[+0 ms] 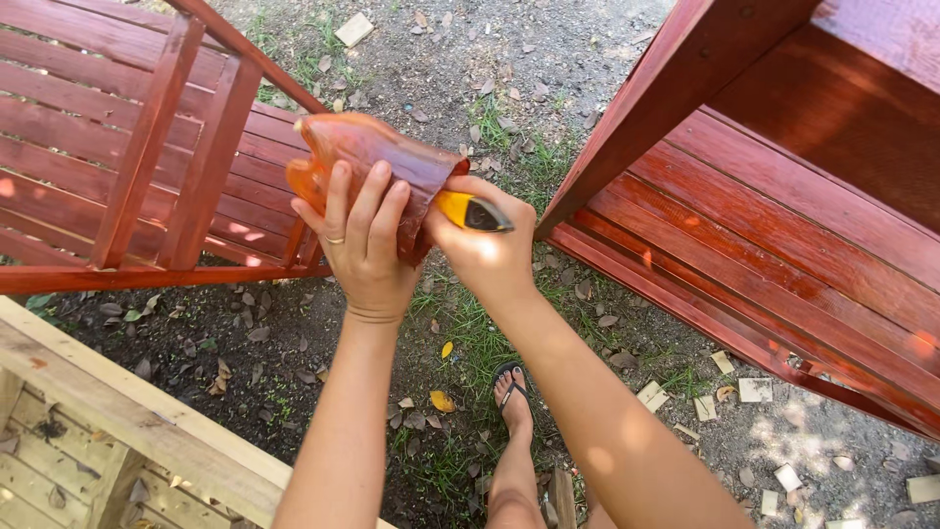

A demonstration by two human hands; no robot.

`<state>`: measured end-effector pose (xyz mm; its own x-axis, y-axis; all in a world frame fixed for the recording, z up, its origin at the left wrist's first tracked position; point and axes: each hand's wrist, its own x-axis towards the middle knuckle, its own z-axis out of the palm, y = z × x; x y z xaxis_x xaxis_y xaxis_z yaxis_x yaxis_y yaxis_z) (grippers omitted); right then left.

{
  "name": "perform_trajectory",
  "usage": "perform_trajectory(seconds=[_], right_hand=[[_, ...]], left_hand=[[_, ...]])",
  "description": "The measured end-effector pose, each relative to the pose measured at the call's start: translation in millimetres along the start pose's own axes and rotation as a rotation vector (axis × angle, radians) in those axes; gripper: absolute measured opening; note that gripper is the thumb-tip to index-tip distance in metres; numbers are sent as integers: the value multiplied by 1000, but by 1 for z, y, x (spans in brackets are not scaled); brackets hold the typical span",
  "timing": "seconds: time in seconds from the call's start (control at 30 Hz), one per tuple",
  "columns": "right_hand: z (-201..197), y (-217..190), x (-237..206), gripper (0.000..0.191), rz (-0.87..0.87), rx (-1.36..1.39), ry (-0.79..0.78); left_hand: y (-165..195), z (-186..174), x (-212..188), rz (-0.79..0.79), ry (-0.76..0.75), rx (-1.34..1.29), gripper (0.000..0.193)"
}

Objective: The person applies reddish-brown stain to a wooden shelving unit using a brush and a small container. They repeatedly dip the brush into the container and coat the slats and frame of the unit, moving around the piece to reach different sections.

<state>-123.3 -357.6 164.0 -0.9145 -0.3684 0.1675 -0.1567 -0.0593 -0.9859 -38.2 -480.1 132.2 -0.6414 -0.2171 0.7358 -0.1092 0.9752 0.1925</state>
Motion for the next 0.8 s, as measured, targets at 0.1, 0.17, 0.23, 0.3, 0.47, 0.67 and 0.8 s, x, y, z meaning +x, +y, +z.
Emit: perform_trajectory(seconds=[0.1, 0.17, 0.23, 0.3, 0.47, 0.67, 0.8], right_hand=[[14, 11, -1, 18, 116, 245, 60], [20, 18, -1, 18, 181, 308, 64], [24, 23, -2, 19, 289, 317, 65], [25, 26, -2, 19, 349, 331, 68], [6, 26, -1, 18, 178, 208, -10], [-53, 19, 1, 24, 105, 161, -242], [-82, 9, -9, 26, 21, 3, -157]], left_hand=[[-14, -11, 11, 103, -79, 111, 42], [-18, -15, 15, 142, -123, 154, 41], [-19, -16, 16, 154, -144, 149, 42], [-18, -13, 13, 156, -134, 129, 41], [-9, -1, 3, 89, -141, 86, 42], [22, 15, -7, 53, -141, -25, 45], [55, 32, -5, -178, -79, -223, 67]])
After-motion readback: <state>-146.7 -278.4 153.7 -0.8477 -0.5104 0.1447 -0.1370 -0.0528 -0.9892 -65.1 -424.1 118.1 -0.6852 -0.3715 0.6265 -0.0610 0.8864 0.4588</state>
